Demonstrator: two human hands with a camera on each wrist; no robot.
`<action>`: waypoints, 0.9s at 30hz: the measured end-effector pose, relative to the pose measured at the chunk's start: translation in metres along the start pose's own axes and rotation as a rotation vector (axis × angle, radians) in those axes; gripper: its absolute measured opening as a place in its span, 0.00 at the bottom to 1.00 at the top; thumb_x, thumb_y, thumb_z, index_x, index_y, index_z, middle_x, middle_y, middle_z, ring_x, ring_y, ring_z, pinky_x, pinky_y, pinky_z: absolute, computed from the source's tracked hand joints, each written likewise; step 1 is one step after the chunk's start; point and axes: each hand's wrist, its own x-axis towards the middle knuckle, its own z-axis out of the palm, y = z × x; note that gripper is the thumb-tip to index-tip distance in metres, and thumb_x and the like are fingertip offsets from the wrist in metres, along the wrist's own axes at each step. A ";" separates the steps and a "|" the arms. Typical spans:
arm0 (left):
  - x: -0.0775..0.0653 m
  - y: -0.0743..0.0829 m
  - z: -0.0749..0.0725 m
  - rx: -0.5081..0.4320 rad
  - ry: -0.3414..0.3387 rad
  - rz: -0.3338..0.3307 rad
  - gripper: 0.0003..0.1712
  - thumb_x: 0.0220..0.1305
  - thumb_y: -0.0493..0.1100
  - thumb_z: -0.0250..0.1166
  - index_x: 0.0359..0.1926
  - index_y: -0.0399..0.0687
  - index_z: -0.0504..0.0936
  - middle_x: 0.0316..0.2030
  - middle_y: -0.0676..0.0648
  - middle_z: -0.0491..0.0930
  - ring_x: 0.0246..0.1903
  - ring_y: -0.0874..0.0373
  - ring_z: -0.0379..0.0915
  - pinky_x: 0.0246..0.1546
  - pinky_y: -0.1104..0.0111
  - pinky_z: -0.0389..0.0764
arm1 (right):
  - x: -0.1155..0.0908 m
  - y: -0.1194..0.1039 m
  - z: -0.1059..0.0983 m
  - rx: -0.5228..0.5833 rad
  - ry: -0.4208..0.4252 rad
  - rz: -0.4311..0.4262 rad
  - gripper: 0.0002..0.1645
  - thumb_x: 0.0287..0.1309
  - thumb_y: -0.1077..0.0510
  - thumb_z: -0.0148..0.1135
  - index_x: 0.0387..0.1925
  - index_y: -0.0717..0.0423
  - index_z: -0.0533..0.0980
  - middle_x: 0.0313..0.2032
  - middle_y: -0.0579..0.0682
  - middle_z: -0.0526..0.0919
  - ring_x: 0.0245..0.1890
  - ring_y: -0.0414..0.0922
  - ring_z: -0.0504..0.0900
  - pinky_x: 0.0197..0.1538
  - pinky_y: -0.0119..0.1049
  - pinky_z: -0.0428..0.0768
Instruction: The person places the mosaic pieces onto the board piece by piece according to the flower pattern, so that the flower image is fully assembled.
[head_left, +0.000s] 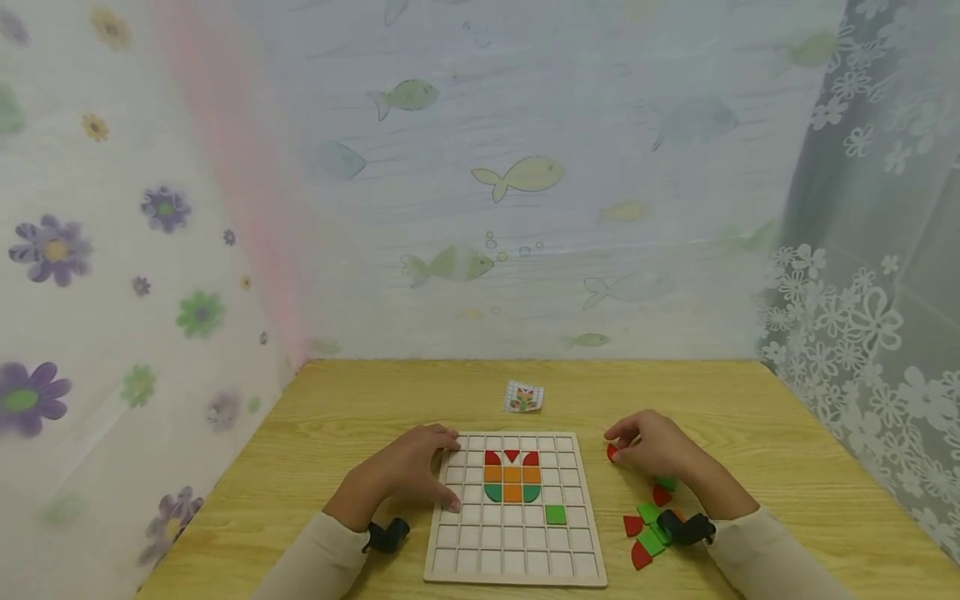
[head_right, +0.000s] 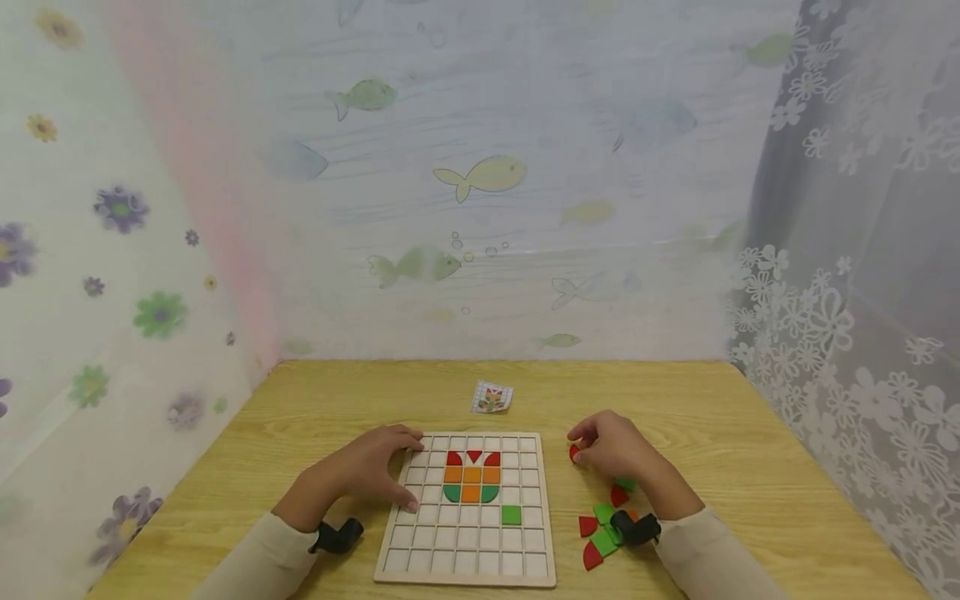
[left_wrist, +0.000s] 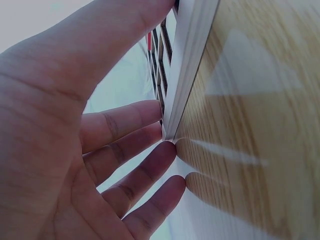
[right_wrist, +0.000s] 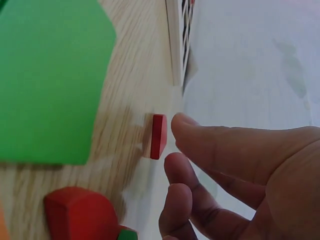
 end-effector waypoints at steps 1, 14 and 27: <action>0.000 0.000 0.000 0.000 0.000 -0.001 0.53 0.42 0.70 0.82 0.67 0.49 0.80 0.72 0.47 0.72 0.73 0.43 0.63 0.71 0.45 0.69 | 0.000 0.001 0.000 0.001 -0.002 0.001 0.18 0.60 0.64 0.72 0.52 0.60 0.85 0.39 0.49 0.84 0.36 0.44 0.79 0.33 0.38 0.79; 0.001 0.000 0.001 0.013 0.004 0.012 0.53 0.42 0.70 0.82 0.67 0.49 0.80 0.71 0.47 0.72 0.73 0.43 0.64 0.70 0.45 0.70 | -0.001 0.000 0.002 -0.068 -0.016 0.033 0.13 0.58 0.65 0.74 0.45 0.55 0.87 0.38 0.48 0.84 0.37 0.44 0.78 0.39 0.40 0.79; 0.002 0.000 0.001 0.009 -0.006 0.013 0.54 0.43 0.69 0.82 0.67 0.47 0.79 0.71 0.46 0.72 0.72 0.44 0.65 0.70 0.45 0.70 | -0.002 0.002 0.002 -0.067 0.021 0.036 0.10 0.56 0.63 0.77 0.37 0.57 0.81 0.33 0.48 0.80 0.32 0.45 0.75 0.36 0.37 0.76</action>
